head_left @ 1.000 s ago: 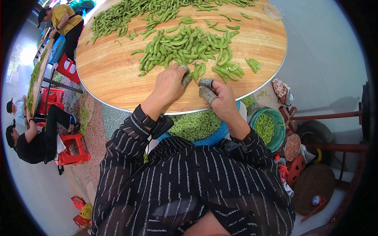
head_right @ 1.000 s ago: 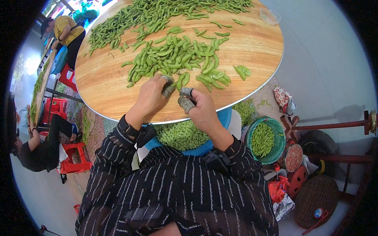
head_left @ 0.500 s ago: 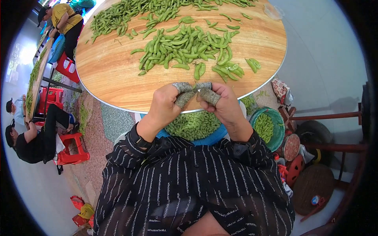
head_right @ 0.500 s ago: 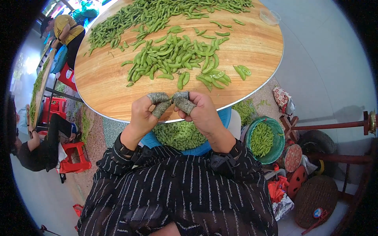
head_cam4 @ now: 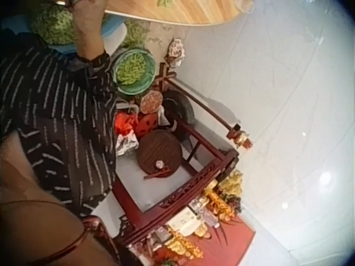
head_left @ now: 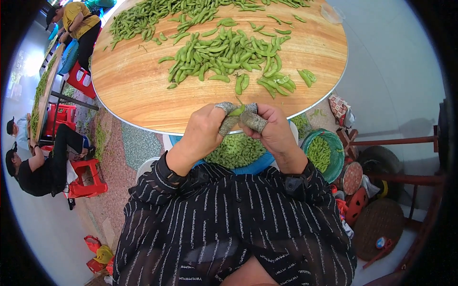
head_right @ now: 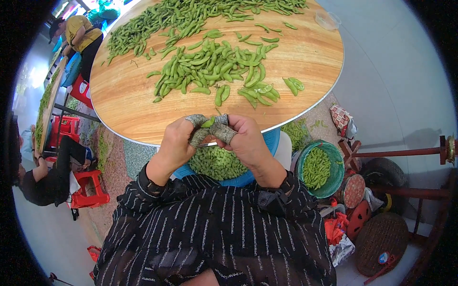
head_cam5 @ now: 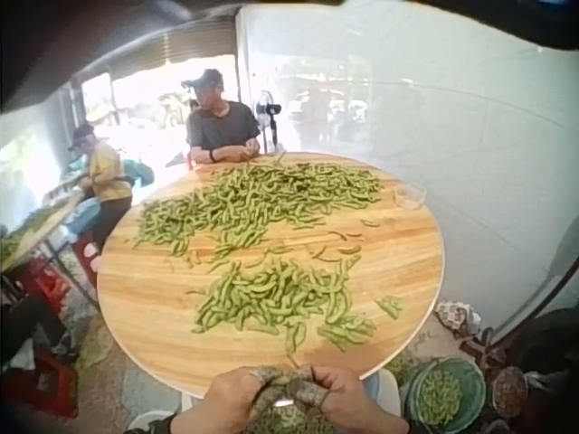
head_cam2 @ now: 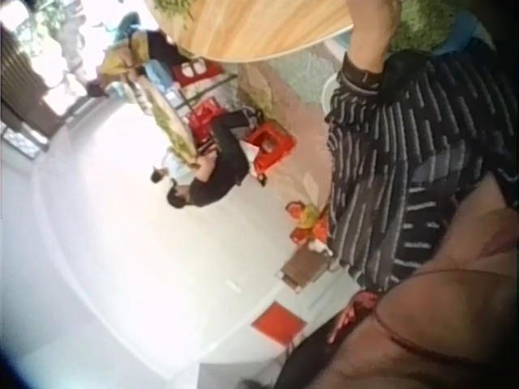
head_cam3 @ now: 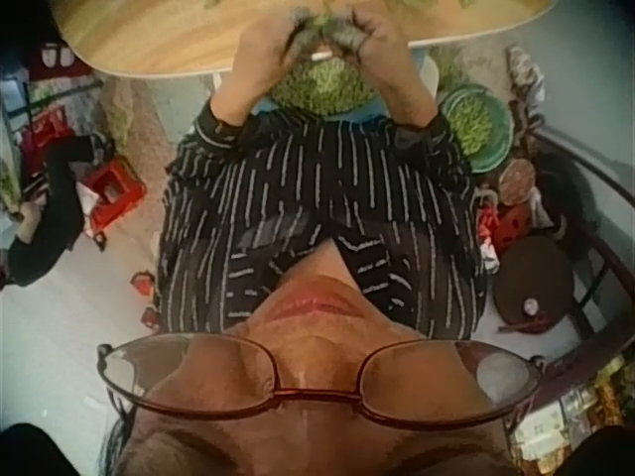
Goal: The person shells edamame pods by hand, dropping the beans into a blue basket and discarding the empty pods onto the table.
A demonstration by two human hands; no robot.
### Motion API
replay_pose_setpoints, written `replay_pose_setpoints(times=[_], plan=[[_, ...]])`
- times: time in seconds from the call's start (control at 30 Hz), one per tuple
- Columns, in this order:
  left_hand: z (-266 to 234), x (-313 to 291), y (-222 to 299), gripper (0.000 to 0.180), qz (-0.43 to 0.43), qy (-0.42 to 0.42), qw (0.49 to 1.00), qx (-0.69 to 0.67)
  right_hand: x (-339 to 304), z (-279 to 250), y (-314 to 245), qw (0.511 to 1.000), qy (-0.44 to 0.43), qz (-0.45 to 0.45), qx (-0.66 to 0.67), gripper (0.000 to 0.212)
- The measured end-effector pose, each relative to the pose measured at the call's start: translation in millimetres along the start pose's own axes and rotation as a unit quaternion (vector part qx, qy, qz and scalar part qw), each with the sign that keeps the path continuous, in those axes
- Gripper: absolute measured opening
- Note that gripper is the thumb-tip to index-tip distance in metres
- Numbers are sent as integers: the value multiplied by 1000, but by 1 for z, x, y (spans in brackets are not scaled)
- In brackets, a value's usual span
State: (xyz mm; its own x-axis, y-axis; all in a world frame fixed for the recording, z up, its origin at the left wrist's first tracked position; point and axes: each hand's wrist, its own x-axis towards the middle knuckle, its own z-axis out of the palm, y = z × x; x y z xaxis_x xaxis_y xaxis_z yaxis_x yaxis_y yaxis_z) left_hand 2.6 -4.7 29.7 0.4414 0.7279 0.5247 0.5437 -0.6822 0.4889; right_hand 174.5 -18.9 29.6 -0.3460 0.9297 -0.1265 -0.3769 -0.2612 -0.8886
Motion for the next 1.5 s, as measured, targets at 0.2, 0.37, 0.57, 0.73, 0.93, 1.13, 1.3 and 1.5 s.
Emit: replay_pose_setpoints(times=[0.2, 0.37, 0.57, 0.73, 0.93, 1.13, 1.3, 1.5], plan=[[4, -6, -7, 37, 60, -29, 993, 100, 0, 1, -4, 998, -14, -10, -63, 8], [8, -4, -6, 26, 81, -2, 995, 64, 4, 0, 3, 998, -4, -14, -66, 7], [17, -9, 11, 17, -204, 33, 899, -386, 6, 6, 12, 998, -25, -55, -30, 7], [20, -13, -5, 11, -289, 17, 840, -459, 7, 2, 13, 990, 8, -85, -115, 7], [4, -10, -6, 13, -258, -95, 904, -327, 5, 0, 10, 986, -6, -65, -155, 6], [8, -8, -9, 12, -325, -82, 795, -505, 3, 1, 1, 903, -21, -164, -396, 6], [2, -8, -4, 16, -196, -99, 944, -246, 7, -3, 2, 997, -30, 27, -70, 6], [3, -10, -4, 14, -189, -67, 912, -359, 3, 1, 0, 982, -44, -72, -167, 5]])
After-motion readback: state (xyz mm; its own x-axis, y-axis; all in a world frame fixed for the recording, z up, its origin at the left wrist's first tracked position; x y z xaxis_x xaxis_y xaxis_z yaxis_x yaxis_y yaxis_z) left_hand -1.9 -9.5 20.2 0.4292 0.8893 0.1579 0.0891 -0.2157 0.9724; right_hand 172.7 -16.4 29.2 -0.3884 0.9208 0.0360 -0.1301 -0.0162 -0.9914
